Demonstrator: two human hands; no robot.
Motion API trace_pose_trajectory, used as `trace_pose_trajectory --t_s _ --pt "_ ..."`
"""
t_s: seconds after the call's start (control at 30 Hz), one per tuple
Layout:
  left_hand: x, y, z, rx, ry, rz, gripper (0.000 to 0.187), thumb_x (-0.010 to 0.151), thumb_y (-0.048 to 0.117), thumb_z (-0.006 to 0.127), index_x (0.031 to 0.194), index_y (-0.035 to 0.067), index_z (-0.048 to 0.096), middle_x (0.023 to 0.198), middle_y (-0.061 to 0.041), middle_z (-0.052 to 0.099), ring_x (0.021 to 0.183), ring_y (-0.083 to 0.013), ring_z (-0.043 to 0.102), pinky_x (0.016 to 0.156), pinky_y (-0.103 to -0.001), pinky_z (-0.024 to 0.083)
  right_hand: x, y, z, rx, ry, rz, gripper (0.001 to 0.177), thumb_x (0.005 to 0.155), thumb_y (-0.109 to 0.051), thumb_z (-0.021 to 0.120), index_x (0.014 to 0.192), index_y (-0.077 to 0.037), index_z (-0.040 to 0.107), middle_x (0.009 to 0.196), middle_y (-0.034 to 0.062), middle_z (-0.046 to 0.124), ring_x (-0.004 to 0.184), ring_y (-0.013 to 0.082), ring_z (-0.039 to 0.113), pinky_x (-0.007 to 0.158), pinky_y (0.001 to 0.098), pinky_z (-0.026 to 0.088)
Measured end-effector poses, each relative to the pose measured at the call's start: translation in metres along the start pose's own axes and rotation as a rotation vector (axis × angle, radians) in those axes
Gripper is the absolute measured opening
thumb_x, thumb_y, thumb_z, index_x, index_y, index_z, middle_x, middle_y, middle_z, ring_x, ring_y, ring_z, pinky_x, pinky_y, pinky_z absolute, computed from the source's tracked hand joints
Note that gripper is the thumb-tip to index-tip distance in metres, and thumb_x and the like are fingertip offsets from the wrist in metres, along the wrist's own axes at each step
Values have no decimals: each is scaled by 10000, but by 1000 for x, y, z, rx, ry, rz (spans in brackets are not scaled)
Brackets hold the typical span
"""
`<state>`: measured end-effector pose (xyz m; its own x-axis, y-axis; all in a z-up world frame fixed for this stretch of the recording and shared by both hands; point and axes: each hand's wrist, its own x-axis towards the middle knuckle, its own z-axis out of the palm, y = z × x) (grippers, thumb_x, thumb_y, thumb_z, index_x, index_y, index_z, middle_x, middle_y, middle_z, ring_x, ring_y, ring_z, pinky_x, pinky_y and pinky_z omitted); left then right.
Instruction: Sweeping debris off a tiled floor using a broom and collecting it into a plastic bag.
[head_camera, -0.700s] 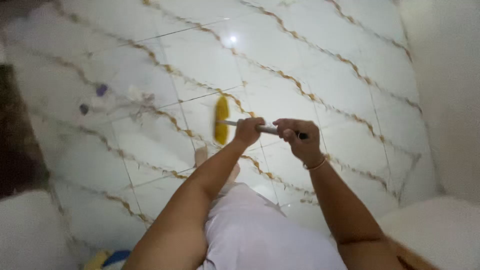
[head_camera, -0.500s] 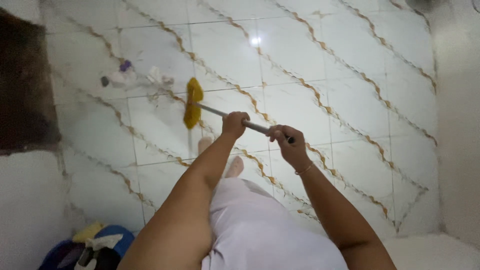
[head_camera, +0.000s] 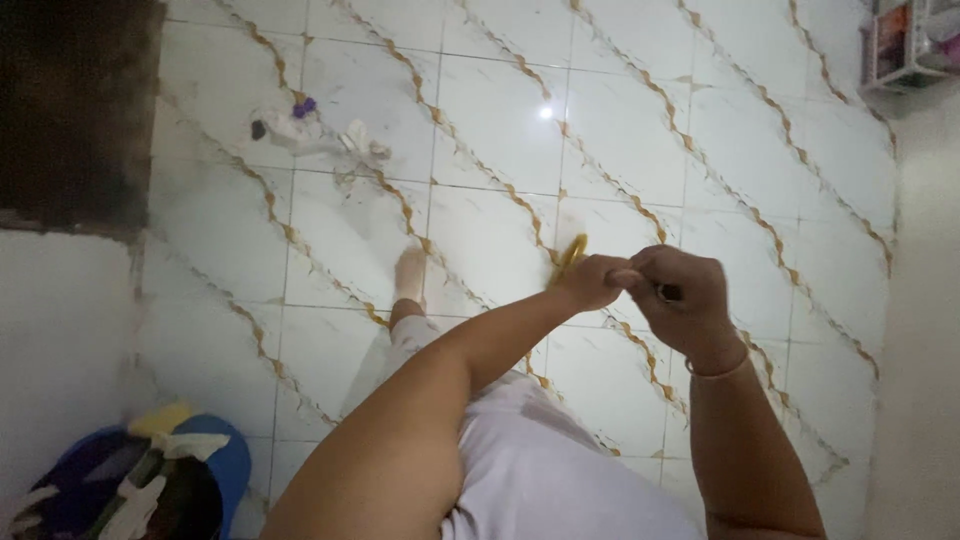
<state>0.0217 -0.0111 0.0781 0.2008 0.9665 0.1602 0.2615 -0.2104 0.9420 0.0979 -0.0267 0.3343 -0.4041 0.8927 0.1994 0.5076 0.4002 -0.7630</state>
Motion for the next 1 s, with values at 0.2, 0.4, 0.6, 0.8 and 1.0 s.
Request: trace_pose_trajectory --t_s 0.2,0.4,0.6,0.8,1.0 --pt "-45 -87 -53 422 -318 -176 77 861 210 622 908 224 681 855 -52 754 888 -311 733 804 -570 496 -28 59 62 217 36 -175 234 1022 -106 661 795 -53 642 703 33 628 642 130 597 969 433 595" --pt "-96 -218 -158 627 -243 -248 82 863 204 639 867 238 714 858 -61 740 881 -335 713 832 -602 457 -51 92 191 350 -11 204 236 994 -181 590 909 -37 756 793 73 771 701 131 709 653 352 579" --pt "-57 -197 -193 659 -32 -164 196 774 309 717 761 117 675 766 -172 689 766 -408 674 677 -537 513 -27 117 172 402 83 165 349 1113 -151 438 1016 -9 741 1004 127 753 857 189 715 812 357 578" --pt "-24 -27 -179 178 -156 -54 70 892 203 590 915 213 655 844 -80 711 883 -328 713 779 -516 519 33 -59 77 389 239 -112 433 1192 -185 595 781 -48 607 679 60 657 664 165 703 938 405 548" --pt "-52 -80 -205 96 -173 -186 145 944 354 635 857 245 674 856 -32 745 903 -300 718 836 -545 460 80 -94 169 -135 -69 -113 167 888 -100 693 737 -29 676 700 98 657 758 223 676 687 401 544"
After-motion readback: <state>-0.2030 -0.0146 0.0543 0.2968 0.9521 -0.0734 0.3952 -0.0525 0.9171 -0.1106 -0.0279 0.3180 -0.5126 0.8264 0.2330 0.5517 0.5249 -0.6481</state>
